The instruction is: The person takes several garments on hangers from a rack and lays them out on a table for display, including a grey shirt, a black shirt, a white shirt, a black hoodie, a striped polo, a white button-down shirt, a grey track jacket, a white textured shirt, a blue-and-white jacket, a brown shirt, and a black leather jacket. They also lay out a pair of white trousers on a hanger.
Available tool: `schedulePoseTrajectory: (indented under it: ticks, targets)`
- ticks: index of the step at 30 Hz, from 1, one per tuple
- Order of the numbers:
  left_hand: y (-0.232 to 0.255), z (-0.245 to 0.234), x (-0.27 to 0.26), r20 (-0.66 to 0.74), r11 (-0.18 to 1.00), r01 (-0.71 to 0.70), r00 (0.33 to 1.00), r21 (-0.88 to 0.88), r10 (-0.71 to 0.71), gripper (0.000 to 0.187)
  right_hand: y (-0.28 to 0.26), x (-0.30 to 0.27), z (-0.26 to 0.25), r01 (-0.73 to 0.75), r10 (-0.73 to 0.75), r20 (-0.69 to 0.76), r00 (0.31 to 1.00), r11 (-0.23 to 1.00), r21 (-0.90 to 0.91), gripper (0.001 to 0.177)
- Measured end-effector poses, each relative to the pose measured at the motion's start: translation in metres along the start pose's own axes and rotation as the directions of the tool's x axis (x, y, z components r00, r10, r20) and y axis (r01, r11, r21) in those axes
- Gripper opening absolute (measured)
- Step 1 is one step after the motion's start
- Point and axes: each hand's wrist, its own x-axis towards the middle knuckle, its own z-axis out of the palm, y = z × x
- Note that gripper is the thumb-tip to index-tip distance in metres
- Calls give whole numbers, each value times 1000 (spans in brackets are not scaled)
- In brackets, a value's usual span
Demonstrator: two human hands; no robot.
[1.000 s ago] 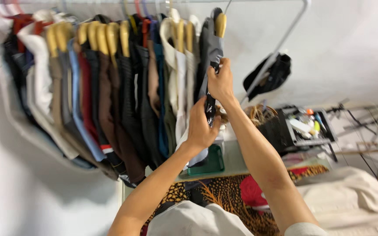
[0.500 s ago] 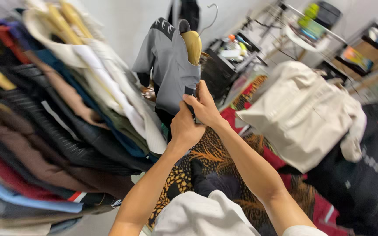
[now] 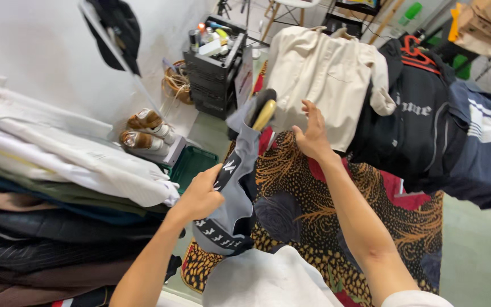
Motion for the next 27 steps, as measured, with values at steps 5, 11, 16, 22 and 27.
schedulePoseTrajectory:
  ticks: [5,11,16,22,27]
  targets:
    - [54,15,13,450,962,259,872,-88,-193,72,44,-49,-87,158,-133,125,983,965,-211,81]
    - [116,79,42,656,1000,-17,754,-22,27,75,103,-122,-176,224,-219,48,974,967,-123,60]
    - [142,138,66,735,991,-130,669,-29,109,73,135,-184,-257,70,-70,32,997,998,2,48]
    - [137,196,118,802,996,-39,592,-76,84,84,184,-245,-315,-271,270,16,963,962,33,27]
    - [135,239,177,778,996,-61,622,-65,89,73,213,-260,-346,-200,192,-188,963,979,-26,22]
